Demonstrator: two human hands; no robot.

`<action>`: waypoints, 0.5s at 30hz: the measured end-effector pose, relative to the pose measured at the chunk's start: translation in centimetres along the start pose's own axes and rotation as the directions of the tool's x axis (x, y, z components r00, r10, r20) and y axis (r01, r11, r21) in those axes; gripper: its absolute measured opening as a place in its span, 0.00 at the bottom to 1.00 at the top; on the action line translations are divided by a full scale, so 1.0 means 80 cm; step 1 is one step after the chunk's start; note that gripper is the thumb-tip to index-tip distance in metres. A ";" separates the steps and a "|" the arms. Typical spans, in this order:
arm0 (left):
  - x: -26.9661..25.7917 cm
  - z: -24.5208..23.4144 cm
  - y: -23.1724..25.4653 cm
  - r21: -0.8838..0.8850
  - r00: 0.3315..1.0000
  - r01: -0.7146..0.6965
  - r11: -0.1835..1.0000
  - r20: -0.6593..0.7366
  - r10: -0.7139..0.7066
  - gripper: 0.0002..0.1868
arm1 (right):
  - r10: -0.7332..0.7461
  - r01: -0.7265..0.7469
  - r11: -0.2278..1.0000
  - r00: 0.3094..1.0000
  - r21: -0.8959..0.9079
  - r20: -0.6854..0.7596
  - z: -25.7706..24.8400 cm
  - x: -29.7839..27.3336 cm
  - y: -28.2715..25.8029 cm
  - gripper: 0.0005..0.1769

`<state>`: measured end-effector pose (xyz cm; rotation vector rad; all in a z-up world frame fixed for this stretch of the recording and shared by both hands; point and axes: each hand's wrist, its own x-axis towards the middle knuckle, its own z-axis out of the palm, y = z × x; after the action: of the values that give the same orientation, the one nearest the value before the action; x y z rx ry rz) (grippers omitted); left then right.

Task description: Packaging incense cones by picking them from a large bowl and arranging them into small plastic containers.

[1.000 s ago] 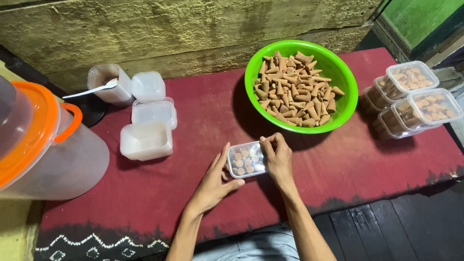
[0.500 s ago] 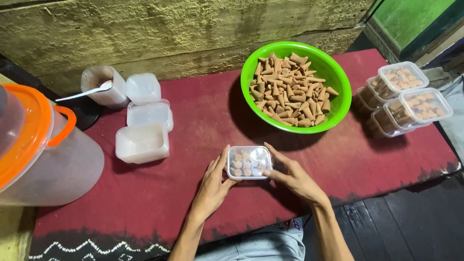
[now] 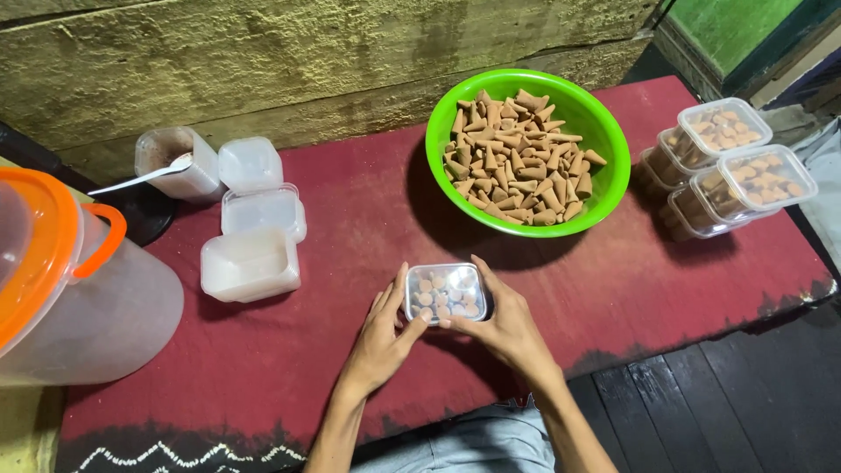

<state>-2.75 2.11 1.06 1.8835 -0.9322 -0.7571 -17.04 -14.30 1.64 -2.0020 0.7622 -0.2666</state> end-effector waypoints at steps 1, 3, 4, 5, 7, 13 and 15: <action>-0.002 0.004 0.006 0.002 1.000 0.000 1.000 -0.001 0.000 0.44 | -0.002 0.002 1.000 1.000 0.002 0.000 -0.009 0.001 -0.002 0.61; -0.006 0.014 0.016 0.101 0.993 0.022 0.995 -0.119 -0.010 0.52 | 0.098 -0.215 0.887 0.953 0.408 0.288 -0.026 0.003 -0.006 0.58; -0.006 0.021 0.011 0.100 0.993 0.023 0.995 -0.119 -0.011 0.52 | 0.099 -0.215 0.887 0.952 0.408 0.288 -0.028 0.003 -0.001 0.58; -0.003 0.029 0.007 0.133 0.979 0.002 0.991 -0.200 0.025 0.54 | 0.030 -0.178 0.875 0.948 0.450 0.316 -0.031 0.004 0.004 0.56; -0.002 0.038 0.004 0.165 0.959 -0.015 0.986 -0.276 0.061 0.56 | -0.035 -0.146 0.859 0.939 0.491 0.341 -0.036 0.003 0.010 0.53; -0.001 0.014 0.011 0.169 0.983 0.017 0.985 -0.181 0.014 0.55 | -0.054 -0.123 0.878 0.935 0.462 0.352 -0.043 0.005 0.012 0.52; 0.000 -0.006 0.016 0.039 0.988 0.153 0.987 -0.003 -0.153 0.51 | -0.059 -0.133 0.862 0.932 0.489 0.359 -0.046 0.007 0.016 0.48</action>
<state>-2.75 1.89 2.42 2.0063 -0.8139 -0.8356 -18.87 -17.68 2.45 -1.4696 0.4324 -0.0553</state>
